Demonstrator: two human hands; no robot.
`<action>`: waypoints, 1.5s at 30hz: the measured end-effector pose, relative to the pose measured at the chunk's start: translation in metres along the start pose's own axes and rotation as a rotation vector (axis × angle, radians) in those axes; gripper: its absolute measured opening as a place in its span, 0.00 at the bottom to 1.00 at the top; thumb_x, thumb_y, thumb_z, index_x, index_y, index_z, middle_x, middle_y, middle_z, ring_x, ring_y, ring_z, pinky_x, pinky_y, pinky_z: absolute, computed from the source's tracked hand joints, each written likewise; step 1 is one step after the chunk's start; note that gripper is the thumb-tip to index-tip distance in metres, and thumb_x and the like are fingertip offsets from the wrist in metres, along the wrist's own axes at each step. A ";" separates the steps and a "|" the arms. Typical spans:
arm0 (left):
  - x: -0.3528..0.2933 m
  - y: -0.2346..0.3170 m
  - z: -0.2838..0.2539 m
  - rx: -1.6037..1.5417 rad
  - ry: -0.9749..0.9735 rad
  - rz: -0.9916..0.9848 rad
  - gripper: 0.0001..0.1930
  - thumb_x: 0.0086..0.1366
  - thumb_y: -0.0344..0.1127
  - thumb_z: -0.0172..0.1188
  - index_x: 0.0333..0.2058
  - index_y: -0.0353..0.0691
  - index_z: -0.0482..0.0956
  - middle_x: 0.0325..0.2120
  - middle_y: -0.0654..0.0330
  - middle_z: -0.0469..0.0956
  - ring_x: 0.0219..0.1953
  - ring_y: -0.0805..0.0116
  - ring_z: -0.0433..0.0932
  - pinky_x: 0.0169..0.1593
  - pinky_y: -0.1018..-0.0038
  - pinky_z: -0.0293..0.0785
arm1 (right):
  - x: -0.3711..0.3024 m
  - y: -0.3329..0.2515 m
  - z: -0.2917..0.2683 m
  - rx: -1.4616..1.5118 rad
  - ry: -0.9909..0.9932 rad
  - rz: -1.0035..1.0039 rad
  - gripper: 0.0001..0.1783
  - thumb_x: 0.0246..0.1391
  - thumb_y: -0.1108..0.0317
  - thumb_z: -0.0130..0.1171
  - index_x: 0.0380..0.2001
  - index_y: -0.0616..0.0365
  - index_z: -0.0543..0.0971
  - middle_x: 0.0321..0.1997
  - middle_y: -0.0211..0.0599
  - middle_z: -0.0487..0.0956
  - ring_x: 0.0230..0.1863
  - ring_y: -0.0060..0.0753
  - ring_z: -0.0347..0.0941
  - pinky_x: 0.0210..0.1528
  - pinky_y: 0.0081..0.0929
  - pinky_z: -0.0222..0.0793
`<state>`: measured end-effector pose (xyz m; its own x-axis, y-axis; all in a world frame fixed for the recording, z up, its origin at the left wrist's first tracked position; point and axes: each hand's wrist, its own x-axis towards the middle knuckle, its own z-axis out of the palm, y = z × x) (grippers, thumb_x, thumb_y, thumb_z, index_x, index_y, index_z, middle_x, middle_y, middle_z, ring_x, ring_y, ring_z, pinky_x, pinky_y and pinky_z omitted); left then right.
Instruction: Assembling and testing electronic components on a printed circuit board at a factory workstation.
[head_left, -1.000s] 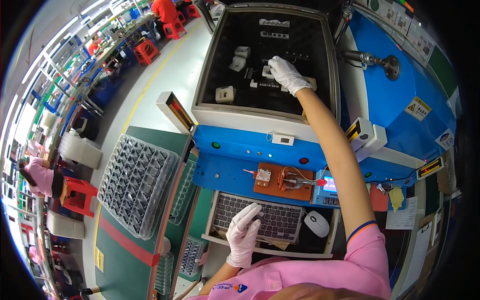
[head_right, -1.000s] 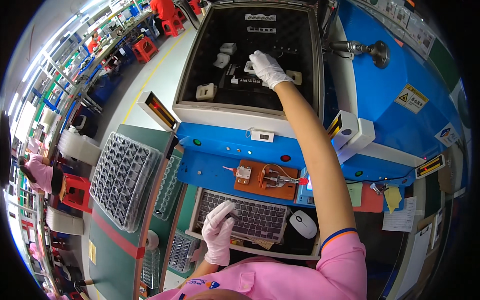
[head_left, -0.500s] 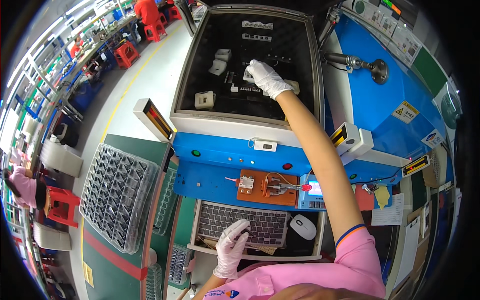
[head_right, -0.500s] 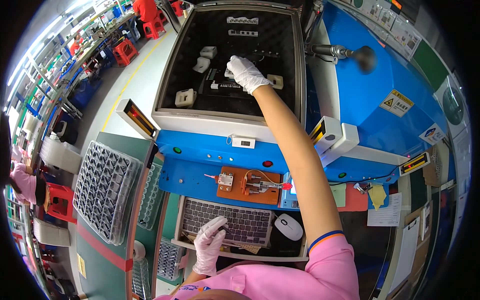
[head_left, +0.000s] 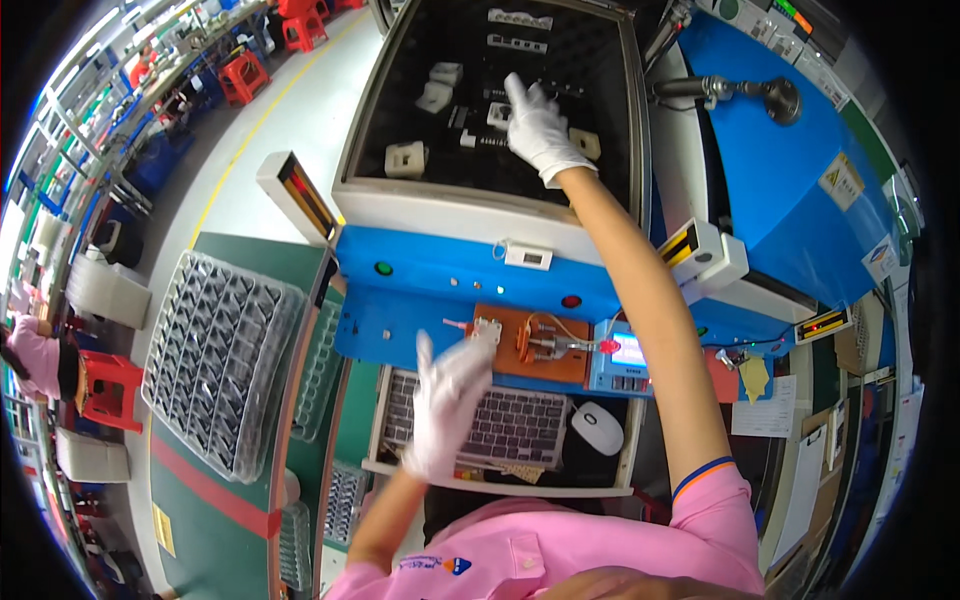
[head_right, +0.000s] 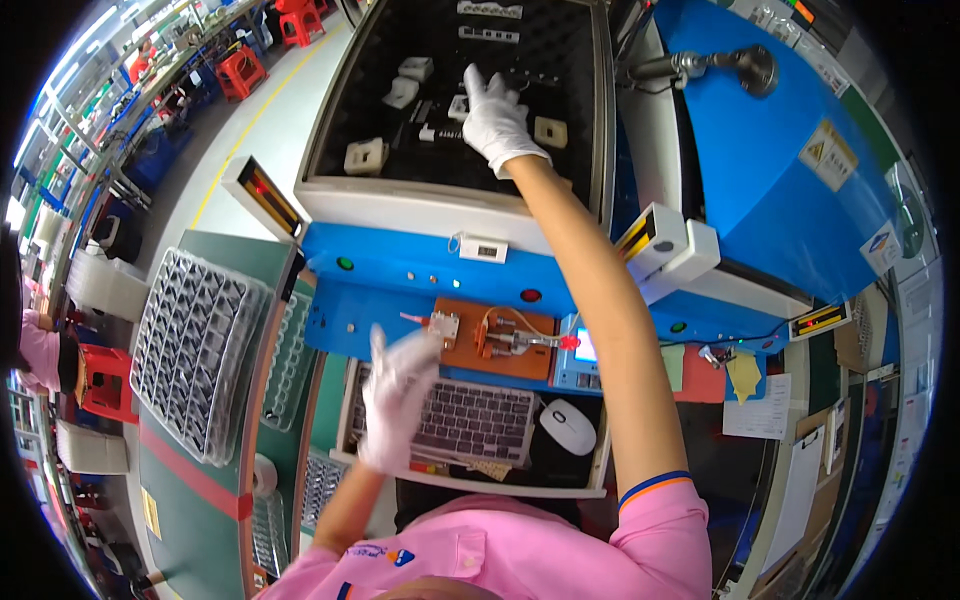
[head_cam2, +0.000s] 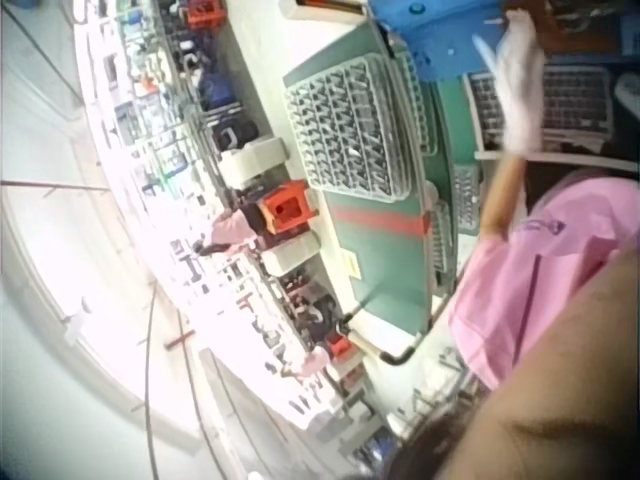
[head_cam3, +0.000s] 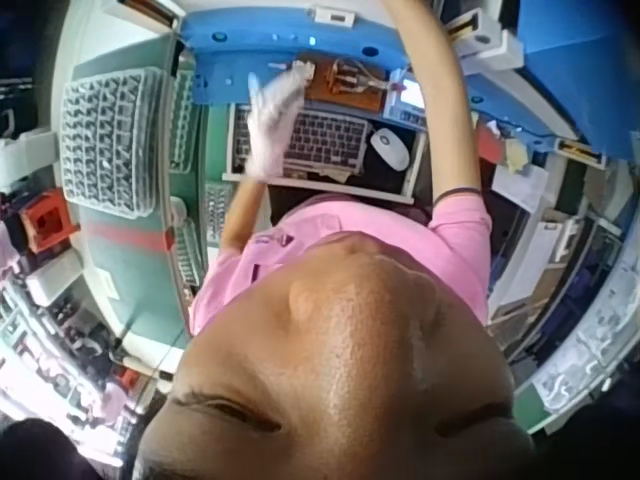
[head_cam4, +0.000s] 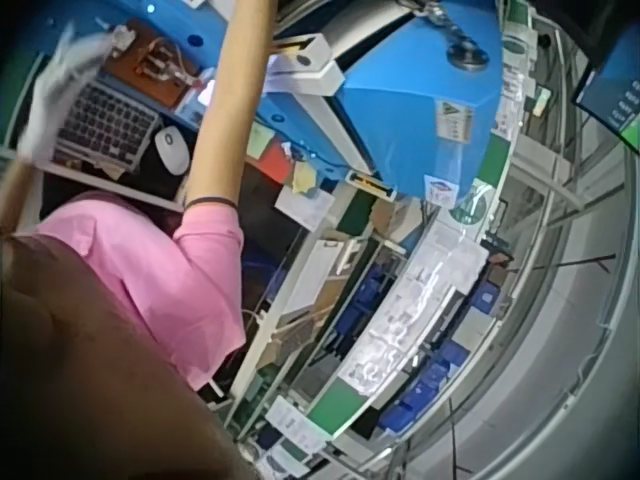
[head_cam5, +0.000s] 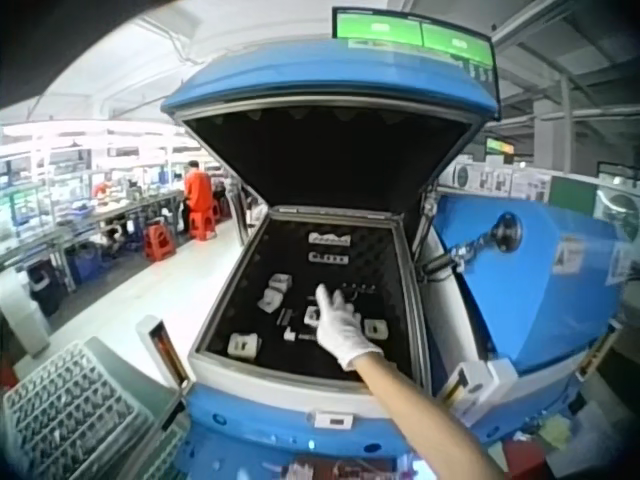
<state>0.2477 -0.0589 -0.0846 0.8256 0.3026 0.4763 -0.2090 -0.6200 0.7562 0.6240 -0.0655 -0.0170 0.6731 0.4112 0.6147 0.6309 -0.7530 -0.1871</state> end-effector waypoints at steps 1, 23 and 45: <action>0.024 -0.014 0.001 0.083 -0.025 0.057 0.16 0.64 0.28 0.63 0.51 0.47 0.80 0.51 0.62 0.80 0.55 0.64 0.77 0.72 0.40 0.37 | 0.003 -0.001 -0.021 0.053 0.027 0.031 0.34 0.53 0.77 0.55 0.65 0.55 0.66 0.59 0.52 0.75 0.58 0.53 0.70 0.57 0.52 0.67; 0.096 -0.056 -0.029 0.195 -0.094 0.002 0.11 0.66 0.29 0.61 0.46 0.40 0.82 0.48 0.58 0.80 0.51 0.63 0.78 0.61 0.64 0.67 | -0.195 0.040 -0.125 0.204 -0.421 -0.394 0.14 0.50 0.69 0.65 0.38 0.55 0.72 0.37 0.46 0.77 0.41 0.55 0.76 0.44 0.45 0.73; -0.006 -0.003 -0.212 0.826 0.497 -0.616 0.20 0.60 0.51 0.69 0.32 0.37 0.83 0.26 0.52 0.82 0.32 0.60 0.82 0.39 0.67 0.75 | -0.260 0.056 -0.146 0.685 -0.170 -0.492 0.09 0.56 0.75 0.65 0.25 0.58 0.75 0.27 0.36 0.76 0.30 0.40 0.71 0.35 0.37 0.67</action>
<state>0.1323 0.0949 0.0054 0.3313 0.8589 0.3905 0.7193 -0.4978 0.4846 0.4281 -0.2898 -0.0754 0.2758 0.7223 0.6342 0.9231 -0.0152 -0.3842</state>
